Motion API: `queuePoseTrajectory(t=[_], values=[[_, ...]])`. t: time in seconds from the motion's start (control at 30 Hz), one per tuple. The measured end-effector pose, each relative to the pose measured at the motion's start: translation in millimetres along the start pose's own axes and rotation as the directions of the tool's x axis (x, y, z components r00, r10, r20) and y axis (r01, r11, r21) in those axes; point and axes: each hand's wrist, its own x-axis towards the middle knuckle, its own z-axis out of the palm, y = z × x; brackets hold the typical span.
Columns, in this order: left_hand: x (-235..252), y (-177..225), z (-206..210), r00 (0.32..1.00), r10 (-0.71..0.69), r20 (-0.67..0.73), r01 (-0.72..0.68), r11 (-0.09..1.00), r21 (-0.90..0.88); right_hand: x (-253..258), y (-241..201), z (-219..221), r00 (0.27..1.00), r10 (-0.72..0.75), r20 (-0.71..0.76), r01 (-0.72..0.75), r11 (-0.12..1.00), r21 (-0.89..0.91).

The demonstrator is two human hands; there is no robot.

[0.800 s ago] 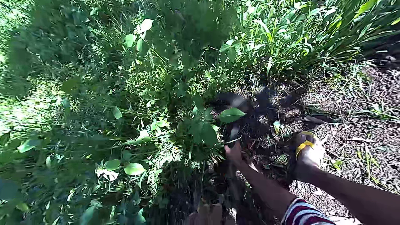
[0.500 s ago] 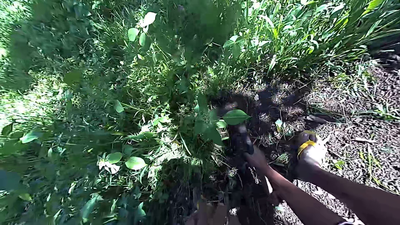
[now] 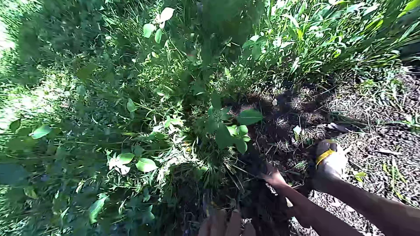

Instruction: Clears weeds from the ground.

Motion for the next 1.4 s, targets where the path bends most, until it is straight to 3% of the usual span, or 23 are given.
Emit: queuePoseTrajectory(t=[0.07, 0.13, 0.17, 0.2, 0.27, 0.33, 0.37, 0.5, 0.57, 0.67, 0.73, 0.8, 0.83, 0.9, 0.97, 1.07, 1.13, 1.2, 1.3, 1.33, 1.37, 1.4], values=[[-1.6, -0.4, -1.4, 1.000, -0.006, 0.000, 0.006, 1.000, -0.017, 22.2, -45.2, -24.6, 0.974, 0.038, -0.223, 0.000, 0.986, 0.169], [-2.3, -1.2, -2.1, 1.000, -0.015, -0.020, 0.014, 1.000, -0.011, 45.9, -93.7, -14.4, 0.894, 0.137, -0.426, 0.047, 0.918, 0.394], [-1.6, -1.1, -2.7, 1.000, -0.025, -0.018, 0.024, 1.000, -0.013, 52.4, -109.1, 0.2, 0.878, 0.149, -0.455, 0.069, 0.900, 0.429], [-1.0, -0.6, -3.2, 1.000, -0.030, -0.009, 0.030, 0.999, -0.012, 49.8, -110.9, 21.2, 0.903, 0.108, -0.416, 0.084, 0.906, 0.416], [1.4, -0.6, -4.8, 1.000, -0.018, 0.004, 0.019, 1.000, -0.008, 21.9, -85.4, 65.6, 0.992, -0.033, -0.120, 0.052, 0.986, 0.160], [2.5, -2.5, -4.6, 1.000, 0.003, -0.007, -0.003, 1.000, -0.012, -9.0, -53.6, 90.1, 0.984, -0.059, 0.167, 0.063, 0.998, -0.021], [2.4, -4.2, -3.4, 1.000, 0.005, -0.023, -0.005, 1.000, -0.013, -14.8, -43.8, 92.9, 0.978, -0.056, 0.199, 0.063, 0.997, -0.033], [-5.1, -10.6, 2.5, 0.999, 0.016, -0.033, -0.016, 1.000, 0.012, 15.0, -50.2, 37.5, 0.997, -0.019, 0.069, 0.016, 0.999, 0.052], [-10.1, -12.0, 3.9, 0.999, 0.004, -0.033, -0.004, 1.000, -0.005, 30.7, -75.3, 3.3, 0.993, -0.011, -0.117, 0.041, 0.966, 0.257], [-13.5, -12.5, 2.4, 0.999, -0.022, -0.039, 0.021, 1.000, -0.022, 56.0, -130.5, 1.0, 0.895, 0.109, -0.433, 0.162, 0.824, 0.542], [-12.6, -12.8, 1.4, 0.999, -0.015, -0.045, 0.014, 1.000, -0.028, 57.1, -130.4, 39.4, 0.922, 0.108, -0.370, 0.121, 0.830, 0.545], [-10.7, -11.7, -0.7, 0.999, -0.008, -0.046, 0.006, 1.000, -0.030, 30.7, -80.5, 82.8, 0.996, -0.086, -0.022, 0.089, 0.957, 0.275], [-9.2, -11.5, -0.8, 0.998, 0.003, -0.057, -0.004, 1.000, -0.022, 15.3, -54.4, 96.4, 0.983, -0.125, 0.137, 0.106, 0.985, 0.139], [-6.9, -13.4, -2.0, 0.998, -0.002, -0.067, 0.001, 1.000, -0.005, -6.6, -39.1, 101.3, 0.960, -0.101, 0.260, 0.097, 0.995, 0.030], [-9.2, -14.1, -0.4, 0.999, -0.008, -0.051, 0.008, 1.000, -0.001, -9.2, -35.2, 82.8, 0.963, -0.048, 0.267, 0.063, 0.997, -0.050], [-11.5, -16.4, -0.6, 0.999, -0.010, -0.035, 0.009, 0.999, -0.033, 8.6, -25.3, 20.7, 0.983, -0.012, 0.181, 0.030, 0.995, -0.096], [-15.0, -16.6, -2.0, 0.999, -0.021, -0.046, 0.019, 0.999, -0.031, 13.3, -30.4, -16.5, 1.000, -0.015, -0.012, 0.016, 0.999, 0.030], [-17.7, -14.3, -1.3, 0.999, -0.019, -0.047, 0.017, 0.999, -0.030, 21.4, -56.2, -36.3, 0.964, -0.001, -0.267, 0.072, 0.964, 0.256], [-18.2, -11.5, 2.1, 1.000, 0.001, -0.028, -0.002, 1.000, -0.018, 45.8, -110.2, -10.0, 0.860, 0.194, -0.472, 0.150, 0.789, 0.596], [-17.4, -11.1, 2.2, 1.000, 0.000, -0.017, 0.000, 1.000, -0.016, 46.1, -115.8, 14.3, 0.877, 0.183, -0.444, 0.144, 0.783, 0.606], [-15.9, -10.1, 1.6, 1.000, -0.005, -0.016, 0.005, 1.000, -0.005, 37.8, -107.3, 42.2, 0.930, 0.101, -0.352, 0.106, 0.846, 0.523], [-14.4, -7.8, 0.7, 1.000, -0.011, -0.017, 0.011, 1.000, 0.002, 22.7, -87.3, 67.8, 0.982, 0.003, -0.187, 0.062, 0.937, 0.343]])
